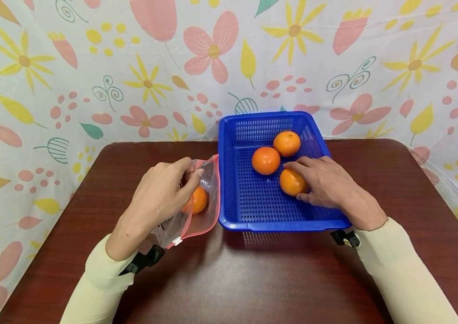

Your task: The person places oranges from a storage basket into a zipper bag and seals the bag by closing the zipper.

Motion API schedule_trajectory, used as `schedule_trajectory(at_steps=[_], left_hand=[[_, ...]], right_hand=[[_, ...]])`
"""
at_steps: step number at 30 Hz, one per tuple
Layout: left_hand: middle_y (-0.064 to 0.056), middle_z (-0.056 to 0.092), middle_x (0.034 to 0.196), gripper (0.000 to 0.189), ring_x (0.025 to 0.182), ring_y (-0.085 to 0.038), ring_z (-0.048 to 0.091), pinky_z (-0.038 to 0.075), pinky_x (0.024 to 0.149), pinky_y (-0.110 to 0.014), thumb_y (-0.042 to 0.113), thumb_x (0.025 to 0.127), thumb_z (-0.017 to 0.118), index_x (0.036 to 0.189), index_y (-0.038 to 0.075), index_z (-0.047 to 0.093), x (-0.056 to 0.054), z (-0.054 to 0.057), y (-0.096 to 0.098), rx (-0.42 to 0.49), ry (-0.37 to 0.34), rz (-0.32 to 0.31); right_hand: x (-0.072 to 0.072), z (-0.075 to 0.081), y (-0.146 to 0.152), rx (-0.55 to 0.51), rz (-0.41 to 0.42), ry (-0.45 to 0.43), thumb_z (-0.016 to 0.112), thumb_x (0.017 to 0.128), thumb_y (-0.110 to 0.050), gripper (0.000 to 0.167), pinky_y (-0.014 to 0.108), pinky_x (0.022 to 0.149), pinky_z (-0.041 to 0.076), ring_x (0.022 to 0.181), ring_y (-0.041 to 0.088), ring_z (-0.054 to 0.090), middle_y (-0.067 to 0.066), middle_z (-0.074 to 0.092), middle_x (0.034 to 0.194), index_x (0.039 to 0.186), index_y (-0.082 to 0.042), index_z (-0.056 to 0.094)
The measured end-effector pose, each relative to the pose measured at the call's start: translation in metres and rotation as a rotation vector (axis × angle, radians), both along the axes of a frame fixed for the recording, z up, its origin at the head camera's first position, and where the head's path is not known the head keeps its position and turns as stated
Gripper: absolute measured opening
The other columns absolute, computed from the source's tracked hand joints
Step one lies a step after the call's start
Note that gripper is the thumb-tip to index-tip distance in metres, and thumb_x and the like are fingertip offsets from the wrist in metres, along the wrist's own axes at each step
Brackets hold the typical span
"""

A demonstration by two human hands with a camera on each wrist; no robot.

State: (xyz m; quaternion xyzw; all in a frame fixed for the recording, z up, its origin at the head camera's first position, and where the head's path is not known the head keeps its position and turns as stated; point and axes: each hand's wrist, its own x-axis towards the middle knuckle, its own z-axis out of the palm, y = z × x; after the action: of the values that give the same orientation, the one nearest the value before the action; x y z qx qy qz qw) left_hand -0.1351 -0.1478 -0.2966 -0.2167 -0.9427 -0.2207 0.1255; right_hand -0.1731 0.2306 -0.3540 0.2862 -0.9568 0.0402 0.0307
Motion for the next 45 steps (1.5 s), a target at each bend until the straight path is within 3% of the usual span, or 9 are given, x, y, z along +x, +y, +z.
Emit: schedule_trajectory(at_steps=[33,45], left_hand=[[0.007,0.037,0.057,0.033,0.048,-0.013,0.04,0.025,0.047,-0.031,0.032,0.105,0.06,0.076,0.02,0.05,0.0002,-0.0012,-0.0001,-0.002,0.003,-0.003],[0.007,0.037,0.057,0.034,0.049,-0.013,0.04,0.026,0.048,-0.032,0.032,0.105,0.06,0.076,0.02,0.049,0.0005,-0.0009,-0.0006,-0.003,0.004,-0.002]], right_hand=[[0.0012,0.0003,-0.0001,-0.017,0.008,0.012,0.094,0.078,-0.029,0.07,0.055,0.098,0.047,0.108,0.035,0.064,0.015,0.068,0.122,0.138,-0.008,0.063],[0.0048,0.0041,-0.0027,-0.027,-0.02,-0.044,0.093,0.079,-0.028,0.069,0.058,0.1,0.049,0.104,0.035,0.063,0.013,0.067,0.12,0.138,-0.009,0.063]])
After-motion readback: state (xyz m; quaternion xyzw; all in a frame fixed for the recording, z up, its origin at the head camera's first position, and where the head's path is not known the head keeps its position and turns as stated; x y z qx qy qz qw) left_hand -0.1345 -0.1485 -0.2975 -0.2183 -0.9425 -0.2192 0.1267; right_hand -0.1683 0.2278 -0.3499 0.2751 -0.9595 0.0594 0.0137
